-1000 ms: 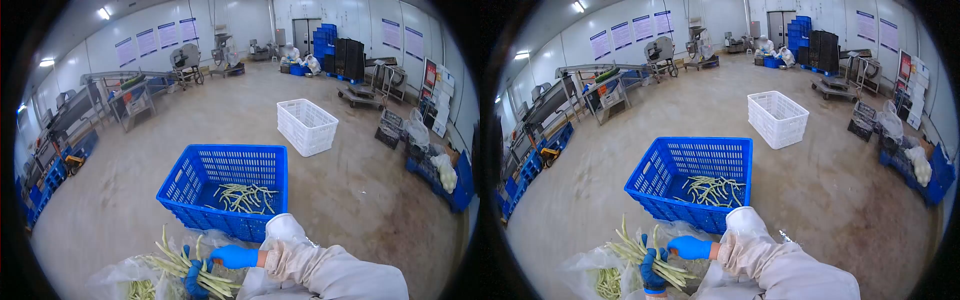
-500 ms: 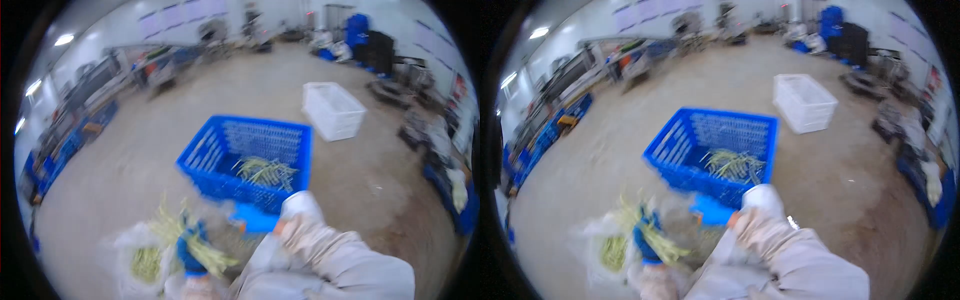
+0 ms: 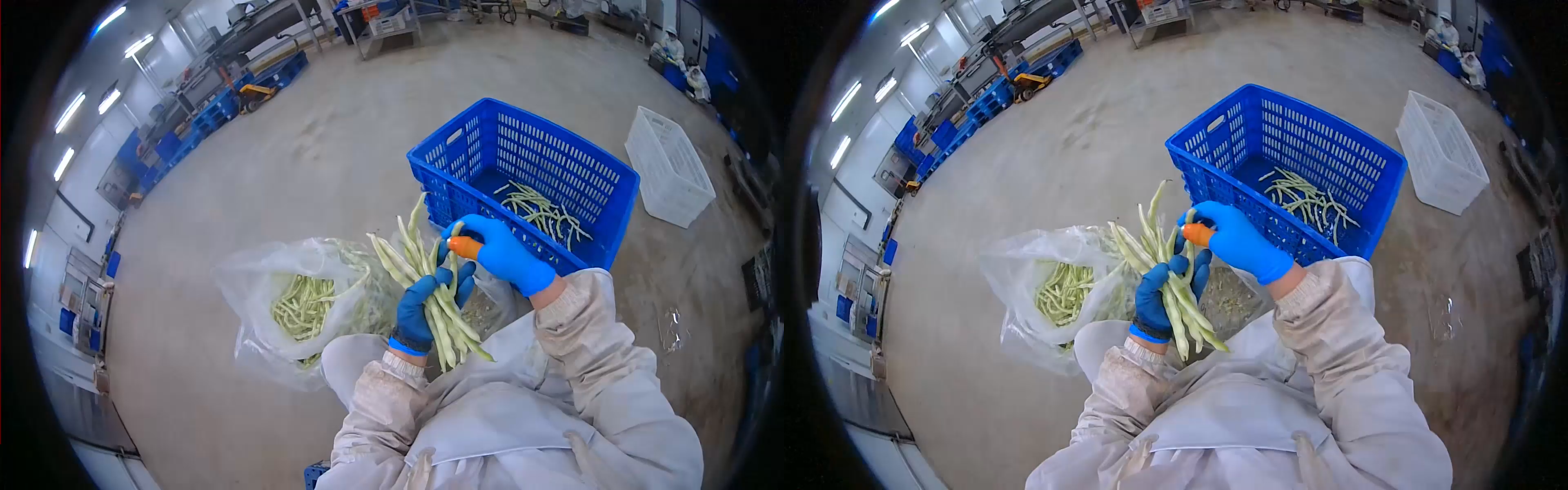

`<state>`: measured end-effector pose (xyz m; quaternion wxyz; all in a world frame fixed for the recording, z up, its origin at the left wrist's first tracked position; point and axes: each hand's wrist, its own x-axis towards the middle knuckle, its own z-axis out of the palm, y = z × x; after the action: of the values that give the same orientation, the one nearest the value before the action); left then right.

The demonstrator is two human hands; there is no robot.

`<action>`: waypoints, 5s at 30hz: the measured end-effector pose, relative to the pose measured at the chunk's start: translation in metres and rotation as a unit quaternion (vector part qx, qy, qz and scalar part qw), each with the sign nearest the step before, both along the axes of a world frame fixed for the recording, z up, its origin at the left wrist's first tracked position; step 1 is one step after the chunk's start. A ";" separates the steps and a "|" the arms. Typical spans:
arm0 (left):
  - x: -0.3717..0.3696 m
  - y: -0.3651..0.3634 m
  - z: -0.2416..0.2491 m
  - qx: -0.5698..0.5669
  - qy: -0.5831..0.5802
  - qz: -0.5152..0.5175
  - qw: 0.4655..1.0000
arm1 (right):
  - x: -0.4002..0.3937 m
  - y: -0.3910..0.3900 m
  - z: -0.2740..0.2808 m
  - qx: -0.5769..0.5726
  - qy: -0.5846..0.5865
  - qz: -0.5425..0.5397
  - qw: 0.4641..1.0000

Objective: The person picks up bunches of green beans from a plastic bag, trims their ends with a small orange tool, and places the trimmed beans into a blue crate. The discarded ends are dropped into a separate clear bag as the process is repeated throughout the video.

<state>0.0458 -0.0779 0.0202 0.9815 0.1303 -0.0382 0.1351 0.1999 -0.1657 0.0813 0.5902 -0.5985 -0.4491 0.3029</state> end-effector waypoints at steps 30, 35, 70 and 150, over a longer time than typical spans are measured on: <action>-0.007 0.002 -0.011 0.247 0.162 -0.046 0.954 | 0.022 -0.027 -0.014 -0.052 -0.316 0.132 0.938; -0.012 0.009 -0.010 0.299 0.195 -0.061 0.932 | 0.021 -0.023 -0.026 -0.057 -0.377 0.110 0.918; -0.009 0.027 -0.033 0.141 0.195 0.268 0.933 | -0.031 -0.044 -0.087 -0.148 -0.106 0.096 0.979; -0.032 -0.010 0.001 0.264 0.193 -0.115 0.938 | 0.021 -0.017 -0.037 0.031 -0.049 -0.138 0.989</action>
<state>0.0133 -0.0880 0.0216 0.9092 0.4028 0.1031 -0.0212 0.2212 -0.1831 0.0439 0.6223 -0.6498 -0.3999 0.1748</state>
